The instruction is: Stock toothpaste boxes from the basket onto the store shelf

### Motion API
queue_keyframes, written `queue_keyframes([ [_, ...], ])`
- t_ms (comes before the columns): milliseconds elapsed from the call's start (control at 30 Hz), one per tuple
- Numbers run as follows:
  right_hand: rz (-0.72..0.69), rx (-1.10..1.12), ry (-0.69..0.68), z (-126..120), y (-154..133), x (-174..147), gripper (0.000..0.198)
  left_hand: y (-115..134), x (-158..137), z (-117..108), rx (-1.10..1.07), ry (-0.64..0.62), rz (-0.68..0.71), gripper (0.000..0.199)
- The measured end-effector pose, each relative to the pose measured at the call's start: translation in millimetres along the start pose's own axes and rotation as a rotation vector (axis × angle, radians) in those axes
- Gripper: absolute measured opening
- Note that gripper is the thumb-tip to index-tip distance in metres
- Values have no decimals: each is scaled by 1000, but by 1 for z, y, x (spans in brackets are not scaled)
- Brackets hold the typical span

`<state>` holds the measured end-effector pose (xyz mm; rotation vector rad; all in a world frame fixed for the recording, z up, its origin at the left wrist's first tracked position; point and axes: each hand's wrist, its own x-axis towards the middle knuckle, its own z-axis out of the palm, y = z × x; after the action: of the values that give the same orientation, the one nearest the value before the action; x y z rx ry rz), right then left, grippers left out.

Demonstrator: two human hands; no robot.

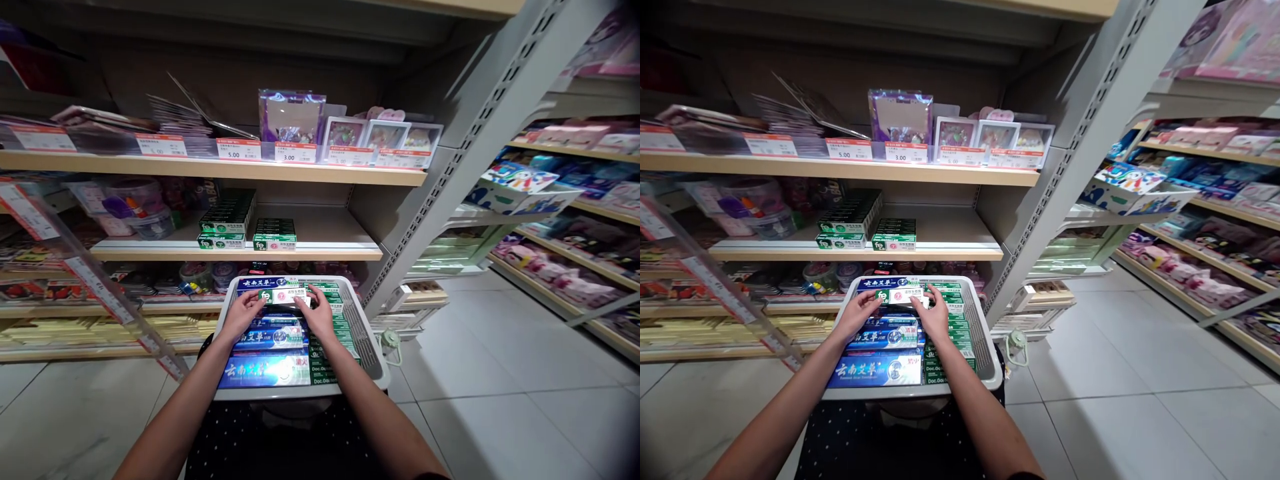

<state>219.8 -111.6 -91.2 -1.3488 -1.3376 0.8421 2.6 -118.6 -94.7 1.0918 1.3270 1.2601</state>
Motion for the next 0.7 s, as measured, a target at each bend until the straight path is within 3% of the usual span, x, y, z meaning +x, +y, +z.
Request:
queue_keyframes([
  [167, -33, 87, -17, 1, 1, 3, 43, 2, 1, 1, -2, 26, 21, 67],
  [700, -71, 64, -35, 3, -3, 13, 39, 5, 5, 0, 31, 55, 87, 55],
])
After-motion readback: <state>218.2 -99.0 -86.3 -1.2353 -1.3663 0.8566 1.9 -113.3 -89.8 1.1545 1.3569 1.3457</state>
